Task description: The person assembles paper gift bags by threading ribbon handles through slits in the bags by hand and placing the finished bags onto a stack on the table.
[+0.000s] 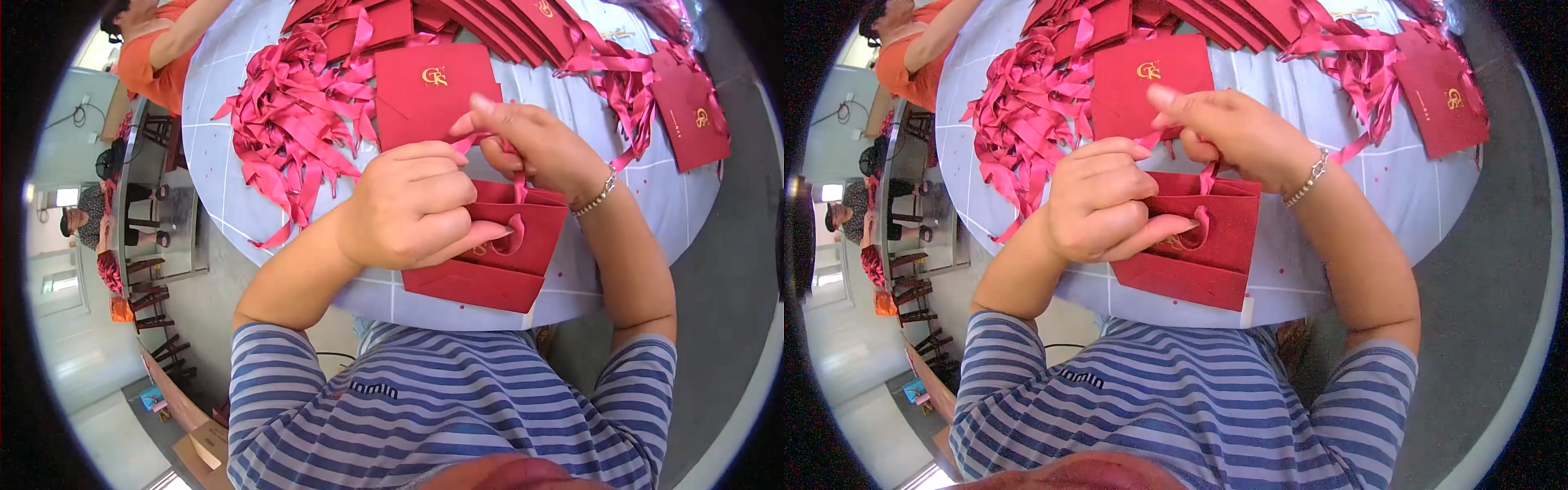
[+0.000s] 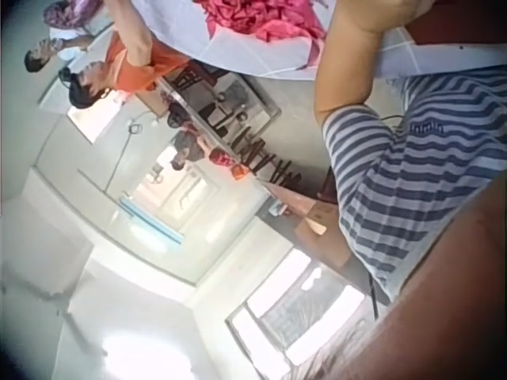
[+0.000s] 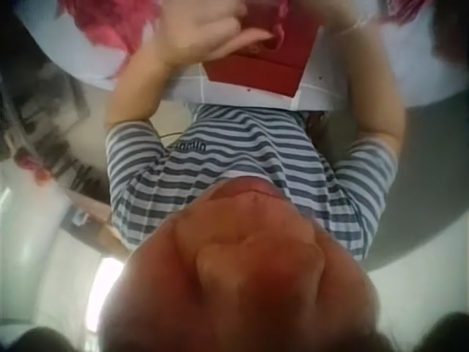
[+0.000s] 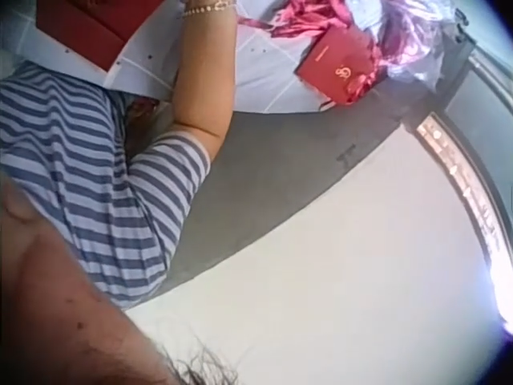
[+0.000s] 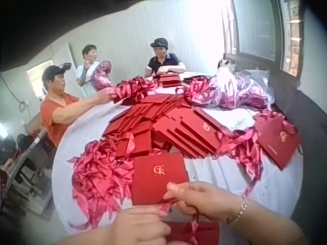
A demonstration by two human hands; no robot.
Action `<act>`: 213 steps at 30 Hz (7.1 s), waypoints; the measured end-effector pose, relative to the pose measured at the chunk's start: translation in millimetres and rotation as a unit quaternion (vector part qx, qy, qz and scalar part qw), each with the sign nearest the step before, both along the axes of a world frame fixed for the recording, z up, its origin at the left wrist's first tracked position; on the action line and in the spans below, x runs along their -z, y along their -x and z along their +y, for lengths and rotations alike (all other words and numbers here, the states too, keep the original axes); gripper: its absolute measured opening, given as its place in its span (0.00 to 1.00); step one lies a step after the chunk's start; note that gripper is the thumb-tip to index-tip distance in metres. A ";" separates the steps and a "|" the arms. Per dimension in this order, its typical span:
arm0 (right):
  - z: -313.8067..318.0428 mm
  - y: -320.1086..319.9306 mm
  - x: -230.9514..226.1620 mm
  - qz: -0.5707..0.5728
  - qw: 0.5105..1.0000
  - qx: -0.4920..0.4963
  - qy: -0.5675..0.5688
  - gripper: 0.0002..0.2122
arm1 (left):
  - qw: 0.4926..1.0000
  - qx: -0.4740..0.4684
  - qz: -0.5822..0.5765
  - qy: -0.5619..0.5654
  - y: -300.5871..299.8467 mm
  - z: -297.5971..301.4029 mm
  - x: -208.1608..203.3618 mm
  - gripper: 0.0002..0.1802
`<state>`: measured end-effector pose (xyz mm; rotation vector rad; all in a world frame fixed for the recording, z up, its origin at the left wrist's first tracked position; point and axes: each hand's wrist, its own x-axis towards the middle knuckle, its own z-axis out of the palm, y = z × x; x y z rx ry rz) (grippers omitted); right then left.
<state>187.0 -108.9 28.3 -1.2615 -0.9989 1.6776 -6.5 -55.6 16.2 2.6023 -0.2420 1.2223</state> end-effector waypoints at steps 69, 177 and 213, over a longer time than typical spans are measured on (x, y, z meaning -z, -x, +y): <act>-8.5 4.6 21.7 0.067 0.988 -0.008 -0.142 0.21 | 0.852 0.082 -0.075 0.511 22.0 7.4 3.7 0.08; 14.4 -95.9 54.2 -0.688 0.635 0.208 -0.284 0.03 | 0.902 -0.108 0.245 0.338 14.3 23.5 15.3 0.15; -20.3 7.1 6.6 -0.441 0.799 -0.046 -0.405 0.11 | 0.890 -0.164 0.225 0.361 14.0 22.9 19.0 0.13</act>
